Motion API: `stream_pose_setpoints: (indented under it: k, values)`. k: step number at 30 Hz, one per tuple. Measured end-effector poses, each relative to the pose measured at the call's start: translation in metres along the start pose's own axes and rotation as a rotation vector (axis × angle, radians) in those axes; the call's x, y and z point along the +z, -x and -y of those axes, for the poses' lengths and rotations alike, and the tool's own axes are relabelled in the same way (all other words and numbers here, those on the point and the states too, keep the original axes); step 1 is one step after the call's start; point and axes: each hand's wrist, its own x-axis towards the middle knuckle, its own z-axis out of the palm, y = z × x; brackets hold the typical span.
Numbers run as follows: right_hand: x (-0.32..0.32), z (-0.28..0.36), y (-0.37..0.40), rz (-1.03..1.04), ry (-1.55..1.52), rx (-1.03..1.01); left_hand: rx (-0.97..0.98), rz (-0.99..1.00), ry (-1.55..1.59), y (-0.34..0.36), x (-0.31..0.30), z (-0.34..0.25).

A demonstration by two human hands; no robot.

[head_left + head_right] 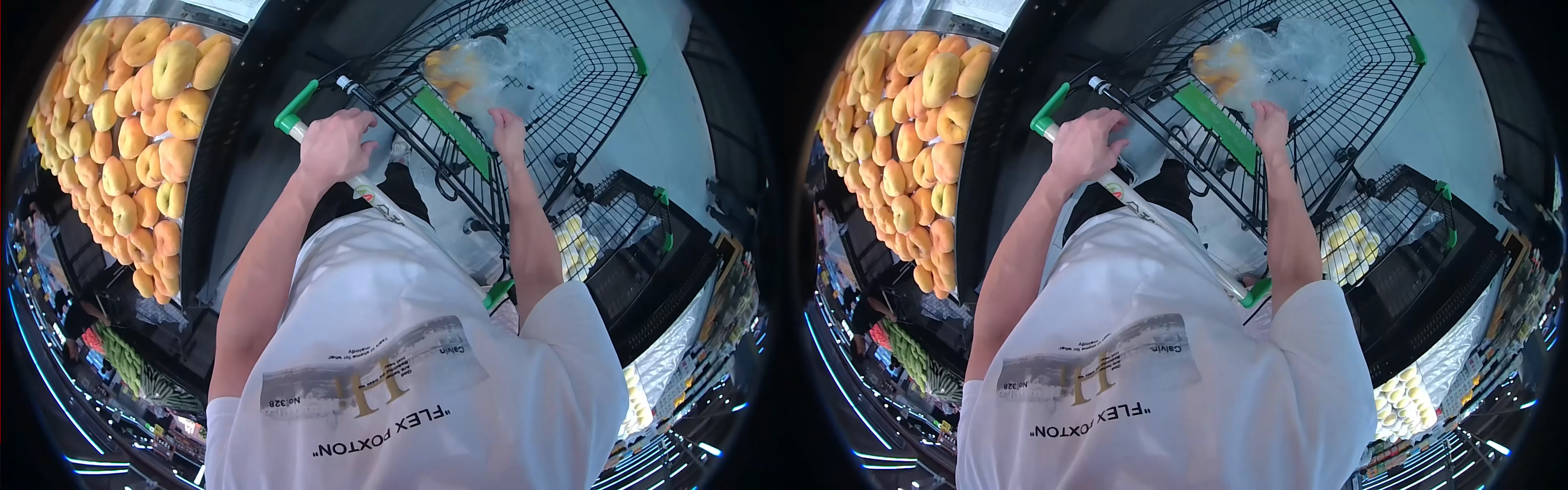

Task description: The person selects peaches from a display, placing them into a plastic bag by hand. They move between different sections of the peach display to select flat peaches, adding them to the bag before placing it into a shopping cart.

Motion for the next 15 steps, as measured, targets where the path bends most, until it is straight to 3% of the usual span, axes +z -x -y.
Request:
stream_pose_setpoints:
  k: [2, 7, 10, 12, 15]
  values:
    - [-0.022, 0.058, -0.002, -0.059, -0.22, -0.028, 0.003, -0.012, 0.002, 0.0, -0.001, 0.0]
    - [-0.077, 0.193, -0.003, -0.067, -0.384, -0.237, -0.004, -0.067, 0.051, 0.002, 0.0, -0.001]
    - [-0.109, 0.25, 0.001, 0.03, -0.49, -0.47, -0.125, -0.215, 0.471, -0.002, -0.001, -0.001]
    - [-0.125, 0.283, 0.01, 0.125, -0.496, -0.652, -0.11, -0.374, 1.038, -0.008, 0.001, 0.005]
    - [-0.126, 0.328, 0.031, 0.284, -0.461, -0.886, -0.275, -0.187, 1.597, 0.013, -0.043, 0.005]
